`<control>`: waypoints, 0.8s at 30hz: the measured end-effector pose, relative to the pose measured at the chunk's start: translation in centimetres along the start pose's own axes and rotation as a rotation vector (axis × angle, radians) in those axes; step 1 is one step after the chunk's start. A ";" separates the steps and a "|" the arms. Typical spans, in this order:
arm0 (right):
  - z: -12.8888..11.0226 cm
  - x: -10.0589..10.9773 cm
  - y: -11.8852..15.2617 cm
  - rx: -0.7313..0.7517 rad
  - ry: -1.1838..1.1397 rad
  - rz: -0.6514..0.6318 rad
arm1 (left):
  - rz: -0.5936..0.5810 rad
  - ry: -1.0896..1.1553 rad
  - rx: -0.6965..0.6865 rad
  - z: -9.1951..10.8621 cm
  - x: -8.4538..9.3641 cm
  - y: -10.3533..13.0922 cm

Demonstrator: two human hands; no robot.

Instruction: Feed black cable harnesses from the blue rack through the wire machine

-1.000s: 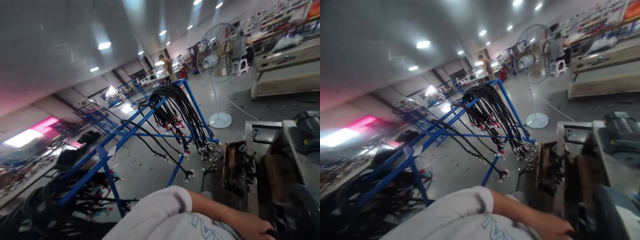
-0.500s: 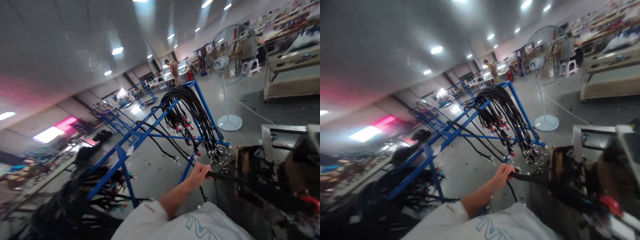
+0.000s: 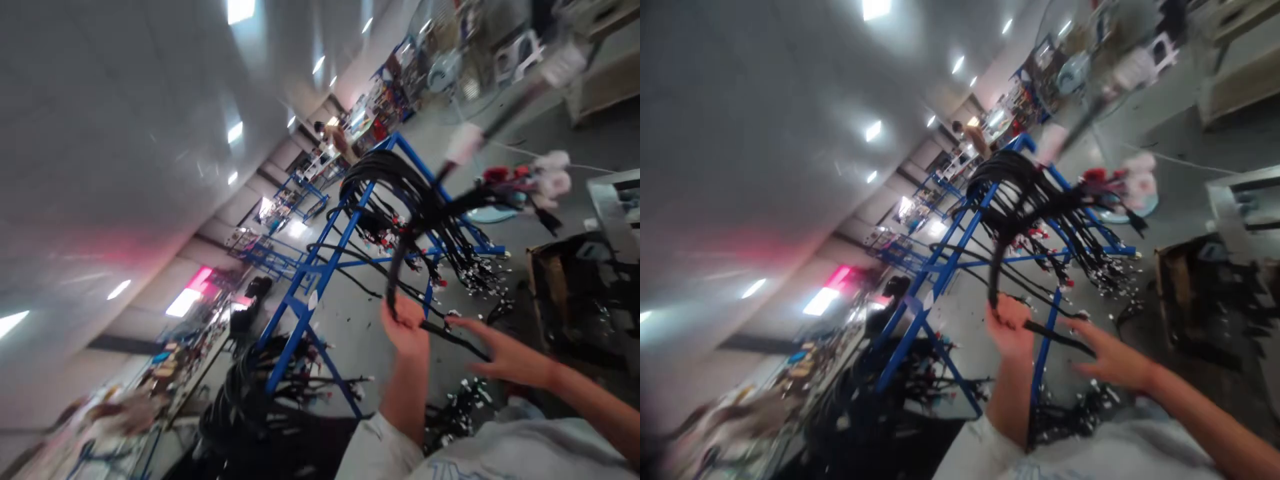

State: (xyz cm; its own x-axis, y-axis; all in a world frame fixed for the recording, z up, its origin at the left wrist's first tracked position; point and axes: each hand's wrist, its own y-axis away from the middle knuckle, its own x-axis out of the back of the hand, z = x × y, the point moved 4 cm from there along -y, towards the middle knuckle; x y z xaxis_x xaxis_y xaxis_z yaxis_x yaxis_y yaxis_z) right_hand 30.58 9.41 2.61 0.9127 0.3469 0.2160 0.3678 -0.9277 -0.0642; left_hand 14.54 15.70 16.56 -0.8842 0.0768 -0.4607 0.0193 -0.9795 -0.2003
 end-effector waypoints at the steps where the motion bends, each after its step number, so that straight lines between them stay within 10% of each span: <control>1: 1.7 -2.7 -2.2 -0.049 -0.027 -0.126 | 0.066 0.078 -0.111 2.3 1.1 -0.7; 5: 4.4 -11.3 -7.7 -0.243 0.050 -0.382 | 0.458 0.073 -0.559 12.7 7.0 -0.2; 8: -1.2 -15.5 -9.5 -0.059 0.158 -0.524 | 0.751 -0.265 -0.940 16.1 9.4 4.3; 11: -8.6 -18.2 -10.0 0.264 0.302 -0.811 | 0.586 -0.555 -0.774 12.9 10.8 6.1; 13: -12.0 -17.2 -12.0 0.497 0.358 -0.750 | 0.528 -0.644 -0.518 10.2 13.7 6.4; 17: -14.9 -8.2 -21.5 0.524 0.293 0.070 | 0.833 -0.830 -0.351 9.5 22.2 7.8; 19: -15.3 -5.3 -24.9 0.353 0.261 0.268 | 0.884 -0.840 -0.321 9.6 24.4 8.0; 22: -15.4 -7.9 -23.9 0.201 0.286 0.019 | 0.765 -0.580 -0.224 7.7 23.4 6.8; 24: -14.4 -12.4 -19.2 0.350 0.291 -0.298 | 0.548 -0.323 -0.133 5.4 20.1 5.4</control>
State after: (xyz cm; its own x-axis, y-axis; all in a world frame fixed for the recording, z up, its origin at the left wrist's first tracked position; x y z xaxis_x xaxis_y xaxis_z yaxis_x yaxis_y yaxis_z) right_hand 9.64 20.89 15.23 0.6909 0.4892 0.5323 0.6857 -0.6765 -0.2684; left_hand -5.70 10.99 10.88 -0.8250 -0.5079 -0.2479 0.5471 -0.8277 -0.1251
